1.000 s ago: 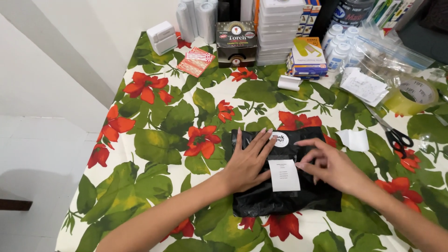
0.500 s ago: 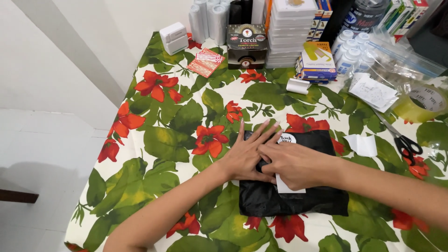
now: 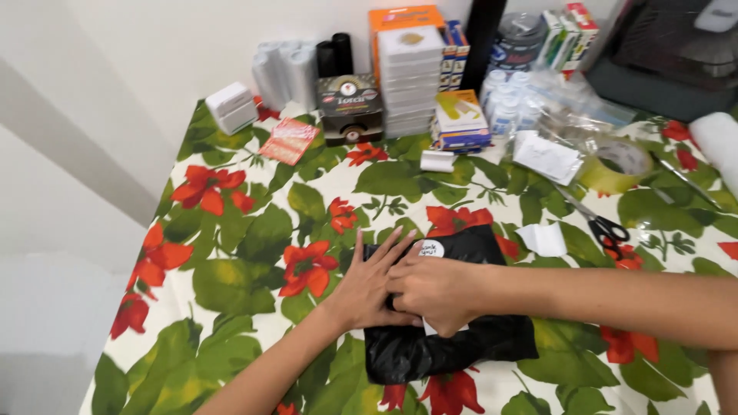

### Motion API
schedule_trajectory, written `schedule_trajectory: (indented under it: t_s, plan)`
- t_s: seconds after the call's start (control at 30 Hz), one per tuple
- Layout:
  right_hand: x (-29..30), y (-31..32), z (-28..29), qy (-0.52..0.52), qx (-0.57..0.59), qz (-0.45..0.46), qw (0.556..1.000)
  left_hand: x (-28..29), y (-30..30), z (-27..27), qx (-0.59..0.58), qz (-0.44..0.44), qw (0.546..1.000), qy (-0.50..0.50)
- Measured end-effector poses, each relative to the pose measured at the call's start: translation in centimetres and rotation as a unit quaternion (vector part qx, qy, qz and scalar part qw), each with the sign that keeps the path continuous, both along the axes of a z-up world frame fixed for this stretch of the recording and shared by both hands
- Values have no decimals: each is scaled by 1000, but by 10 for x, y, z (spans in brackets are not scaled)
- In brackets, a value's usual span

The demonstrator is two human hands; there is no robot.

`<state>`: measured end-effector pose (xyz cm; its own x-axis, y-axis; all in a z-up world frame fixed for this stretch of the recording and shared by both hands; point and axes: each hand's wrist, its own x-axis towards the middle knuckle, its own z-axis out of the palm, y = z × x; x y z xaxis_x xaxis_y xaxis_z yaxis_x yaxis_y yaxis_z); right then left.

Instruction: Packing items into a black poly mailer and applying shipping labels to the exterior.

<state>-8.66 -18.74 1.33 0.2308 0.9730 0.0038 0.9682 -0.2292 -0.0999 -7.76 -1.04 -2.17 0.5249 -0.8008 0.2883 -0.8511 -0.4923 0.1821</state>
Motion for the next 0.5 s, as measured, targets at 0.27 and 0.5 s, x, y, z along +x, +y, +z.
schedule_trajectory:
  t_s: [0.27, 0.5]
  plan:
    - [3, 9, 30, 40, -89, -34, 995, -1, -1, 16, -17, -43, 999, 28]
    - [13, -8, 17, -23, 2, -21, 999, -2, -2, 7, -19, 2, 1000, 17]
